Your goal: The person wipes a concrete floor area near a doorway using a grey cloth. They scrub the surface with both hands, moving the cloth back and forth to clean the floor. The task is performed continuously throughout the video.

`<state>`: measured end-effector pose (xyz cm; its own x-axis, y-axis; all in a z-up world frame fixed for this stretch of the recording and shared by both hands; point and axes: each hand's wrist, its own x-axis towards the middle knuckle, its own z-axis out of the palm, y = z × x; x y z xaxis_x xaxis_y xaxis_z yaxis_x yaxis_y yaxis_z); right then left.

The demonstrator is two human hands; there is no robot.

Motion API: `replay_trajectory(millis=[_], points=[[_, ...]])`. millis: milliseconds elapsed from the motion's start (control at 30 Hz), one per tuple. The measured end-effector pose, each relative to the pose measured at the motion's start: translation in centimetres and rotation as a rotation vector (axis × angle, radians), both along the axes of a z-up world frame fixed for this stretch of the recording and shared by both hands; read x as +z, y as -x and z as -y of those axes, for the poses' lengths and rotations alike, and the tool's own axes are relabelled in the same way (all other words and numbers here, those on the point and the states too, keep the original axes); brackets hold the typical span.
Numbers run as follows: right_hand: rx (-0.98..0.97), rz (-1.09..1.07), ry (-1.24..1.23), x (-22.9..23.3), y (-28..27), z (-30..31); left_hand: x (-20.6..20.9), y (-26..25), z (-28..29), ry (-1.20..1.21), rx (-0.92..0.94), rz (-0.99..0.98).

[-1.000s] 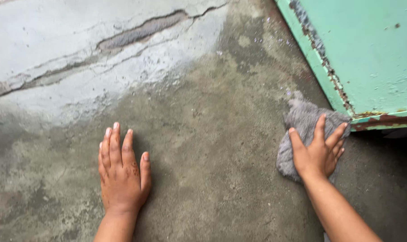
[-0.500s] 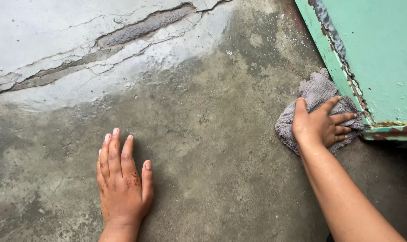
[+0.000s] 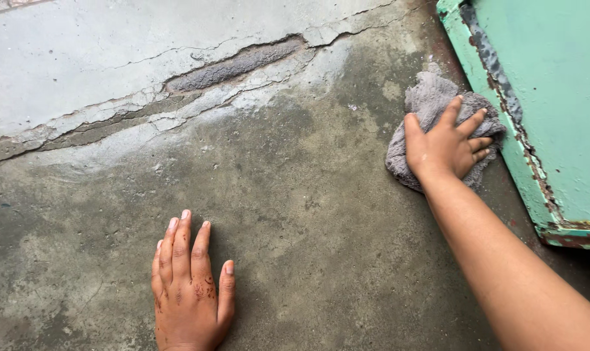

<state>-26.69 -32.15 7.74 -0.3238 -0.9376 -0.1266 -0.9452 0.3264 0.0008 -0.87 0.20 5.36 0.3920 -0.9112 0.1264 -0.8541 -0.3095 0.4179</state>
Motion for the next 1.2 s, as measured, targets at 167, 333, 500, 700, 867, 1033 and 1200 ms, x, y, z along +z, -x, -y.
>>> replay_trajectory(millis=[167,333,500,700,867,1033,1200], points=[[0.453,-0.056,-0.064,-0.1,1.8,-0.3,0.1,0.1,-0.2,0.065,-0.013,-0.004],[0.695,-0.129,-0.035,-0.3,2.4,-2.1,0.2,0.5,-0.5,0.097,-0.01,0.005],[0.836,-0.121,0.076,-0.6,1.9,-7.6,0.2,0.7,-0.9,0.116,-0.045,0.026],[1.004,0.024,0.172,1.3,-0.6,-15.9,-0.2,0.8,-2.0,0.104,0.038,0.016],[1.133,0.058,0.17,2.2,-2.3,-17.9,0.3,-2.3,-6.3,0.059,0.059,0.266],[1.118,0.058,0.172,2.0,-2.8,-17.9,0.6,-8.0,-10.4,-0.069,0.204,0.261],[1.107,0.013,0.178,1.3,-6.4,-16.8,0.5,-8.7,-10.3,-0.063,0.225,0.154]])
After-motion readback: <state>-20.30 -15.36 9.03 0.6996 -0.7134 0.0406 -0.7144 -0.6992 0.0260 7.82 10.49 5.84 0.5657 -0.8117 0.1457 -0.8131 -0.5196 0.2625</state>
